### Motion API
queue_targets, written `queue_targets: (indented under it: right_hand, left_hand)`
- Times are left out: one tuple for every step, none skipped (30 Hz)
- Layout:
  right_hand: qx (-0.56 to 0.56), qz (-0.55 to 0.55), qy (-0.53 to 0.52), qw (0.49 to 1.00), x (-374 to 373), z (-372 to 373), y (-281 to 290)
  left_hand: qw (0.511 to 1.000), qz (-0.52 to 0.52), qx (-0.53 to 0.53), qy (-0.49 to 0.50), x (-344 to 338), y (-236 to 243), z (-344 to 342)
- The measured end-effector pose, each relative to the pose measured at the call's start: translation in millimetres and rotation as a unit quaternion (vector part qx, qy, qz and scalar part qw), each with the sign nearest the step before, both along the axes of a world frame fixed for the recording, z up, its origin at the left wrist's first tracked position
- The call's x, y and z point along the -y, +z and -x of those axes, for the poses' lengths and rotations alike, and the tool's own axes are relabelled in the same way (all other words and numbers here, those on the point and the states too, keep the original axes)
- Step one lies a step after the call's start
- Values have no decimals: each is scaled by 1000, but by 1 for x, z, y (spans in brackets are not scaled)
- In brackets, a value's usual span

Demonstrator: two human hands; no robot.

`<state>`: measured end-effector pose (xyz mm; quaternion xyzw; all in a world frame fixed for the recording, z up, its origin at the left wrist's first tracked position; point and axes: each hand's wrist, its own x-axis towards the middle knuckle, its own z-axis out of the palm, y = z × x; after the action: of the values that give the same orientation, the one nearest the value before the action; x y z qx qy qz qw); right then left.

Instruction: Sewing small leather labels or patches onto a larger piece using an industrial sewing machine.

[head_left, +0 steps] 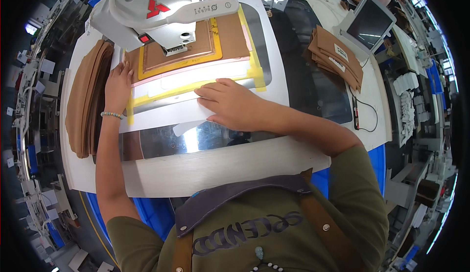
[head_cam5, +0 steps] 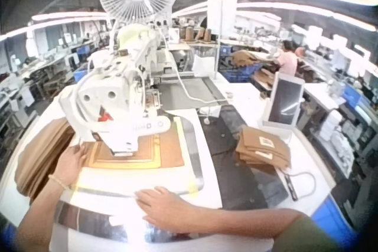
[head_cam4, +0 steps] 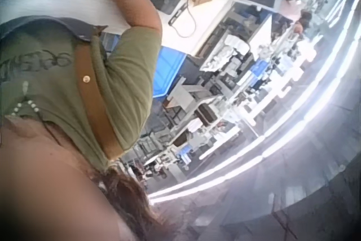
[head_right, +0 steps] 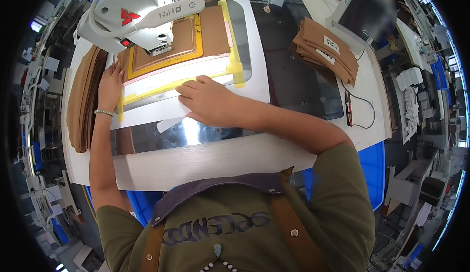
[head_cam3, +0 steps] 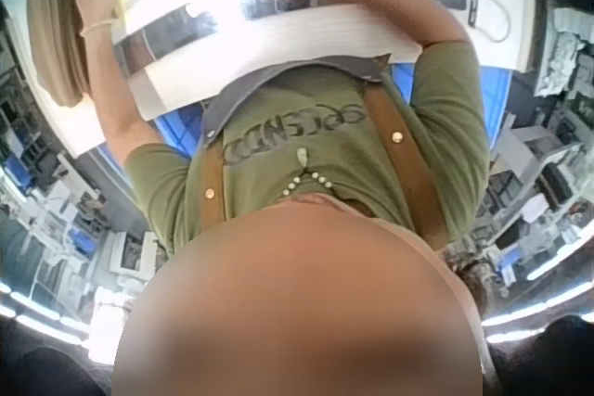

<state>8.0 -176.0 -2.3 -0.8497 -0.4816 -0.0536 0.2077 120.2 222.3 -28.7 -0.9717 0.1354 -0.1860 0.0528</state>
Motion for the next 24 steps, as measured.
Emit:
queue_targets:
  right_hand:
    - [49, 15, 4, 999, 1, 3, -6]
    - [103, 42, -14, 994, 2, 4, -11]
    - [117, 20, -10, 993, 8, 5, -14]
    - [127, 31, -3, 991, 14, 6, -15]
    - [139, 44, 1, 989, 19, 7, -15]
    - [137, 44, 3, 990, 23, 8, -14]
    - [93, 42, 2, 995, 28, 10, -12]
    - [58, 31, 3, 998, 30, 12, -8]
    - [48, 43, -2, 998, 34, 13, -4]
    - [8, 3, -28, 1000, 39, 14, 0]
    - [-9, -67, -43, 997, 42, 14, 4]
    - [-34, -36, -57, 997, 46, 12, 7]
    - [-57, -43, -65, 995, 51, 7, 10]
    - [-79, -50, -72, 993, 56, 4, 13]
    - [-80, -51, -73, 993, 61, 0, 15]
    - [-145, -24, -68, 987, 68, -3, 17]
    - [-194, -25, -51, 979, 73, -7, 18]
    - [-210, 3, -61, 976, 74, -9, 18]
    - [-206, 0, -45, 978, 75, -11, 18]
    - [-203, -5, -26, 979, 75, -12, 18]
    - [-203, -3, -27, 979, 75, -13, 19]
    - [-229, -4, -30, 973, 75, -14, 20]
    - [-254, -4, -32, 967, 75, -14, 21]
    - [-254, -3, -28, 967, 75, -13, 22]
  left_hand:
    - [1000, 5, -8, -4, 11, 1, 0]
    - [1000, 10, -7, -16, 20, 2, 1]
    - [1000, 15, 6, -26, 30, 2, 2]
    - [998, 20, 35, -46, 38, 1, 4]
    - [999, 23, 16, -41, 46, 2, 4]
    - [997, 55, 12, -56, 53, 2, 3]
    - [993, 90, 22, -73, 60, 3, 1]
    - [993, 89, 8, -74, 67, 3, -3]
    - [981, 178, 24, -72, 78, 1, -9]
    - [962, 272, 18, -30, 89, -1, -13]
    - [960, 268, 37, -70, 97, -3, -16]
    - [893, 447, -49, 7, 106, -5, -20]
    - [784, 605, -119, 69, 114, -7, -24]
    - [724, 669, -150, 72, 117, -7, -29]
    - [720, 668, -166, 92, 121, -8, -34]
    - [686, 699, -191, 70, 123, -9, -38]
    - [656, 724, -206, 62, 124, -11, -41]
    - [677, 707, -190, 76, 124, -14, -43]
    - [670, 710, -201, 75, 125, -17, -45]
    - [687, 701, -181, 65, 129, -22, -47]
    - [707, 687, -155, 73, 129, -24, -48]
    - [704, 690, -159, 57, 126, -25, -46]
    - [845, 531, -56, 20, 124, -25, -43]
    - [939, 340, 52, -8, 122, -24, -40]
